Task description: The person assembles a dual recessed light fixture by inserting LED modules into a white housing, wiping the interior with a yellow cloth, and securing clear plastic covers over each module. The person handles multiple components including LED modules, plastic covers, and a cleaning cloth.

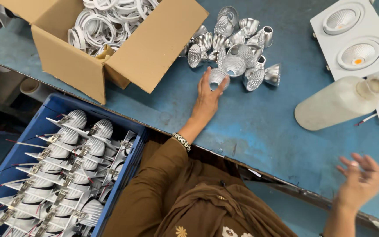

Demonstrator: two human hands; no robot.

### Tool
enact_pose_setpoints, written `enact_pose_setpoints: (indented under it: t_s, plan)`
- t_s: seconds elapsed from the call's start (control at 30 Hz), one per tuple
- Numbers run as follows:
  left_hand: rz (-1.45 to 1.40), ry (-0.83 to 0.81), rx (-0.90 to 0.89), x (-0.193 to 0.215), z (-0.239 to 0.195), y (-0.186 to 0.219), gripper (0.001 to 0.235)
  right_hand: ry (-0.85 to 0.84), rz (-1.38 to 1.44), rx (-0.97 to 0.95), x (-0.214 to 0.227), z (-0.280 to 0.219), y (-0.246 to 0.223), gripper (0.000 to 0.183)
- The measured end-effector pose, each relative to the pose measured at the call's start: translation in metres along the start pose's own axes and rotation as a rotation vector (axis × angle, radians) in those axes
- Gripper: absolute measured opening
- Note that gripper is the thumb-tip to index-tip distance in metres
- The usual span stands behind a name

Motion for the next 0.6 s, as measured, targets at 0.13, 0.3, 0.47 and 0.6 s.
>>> enact_pose_setpoints:
  t_s: [0.13,0.3,0.47,0.6]
  plan:
    - [0.106,-0.067,0.08,0.007,-0.002,-0.008,0.072,-0.084,0.026,-0.079,-0.054,-0.013,-0.016,0.027]
    - [0.034,-0.037,0.003,0.04,-0.011,0.007,0.08,-0.261,-0.02,-0.037,-0.132,-0.016,-0.052,0.021]
    - [-0.124,0.001,-0.026,0.098,-0.095,0.019,0.066,-0.502,-0.317,0.123,-0.189,-0.047,-0.073,0.011]
    - [-0.205,0.104,0.165,0.159,-0.205,-0.018,0.037,-0.575,-0.561,0.356,-0.212,-0.062,-0.059,0.006]
Point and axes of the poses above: each hand's wrist, its own z-axis towards the middle knuckle, its own x-axis out of the back of the hand, y = z × x, the point moved 1 cm from there along z, towards the middle knuckle, and after that the axes turned 12 degrees about -y, right-handed, at the moved point
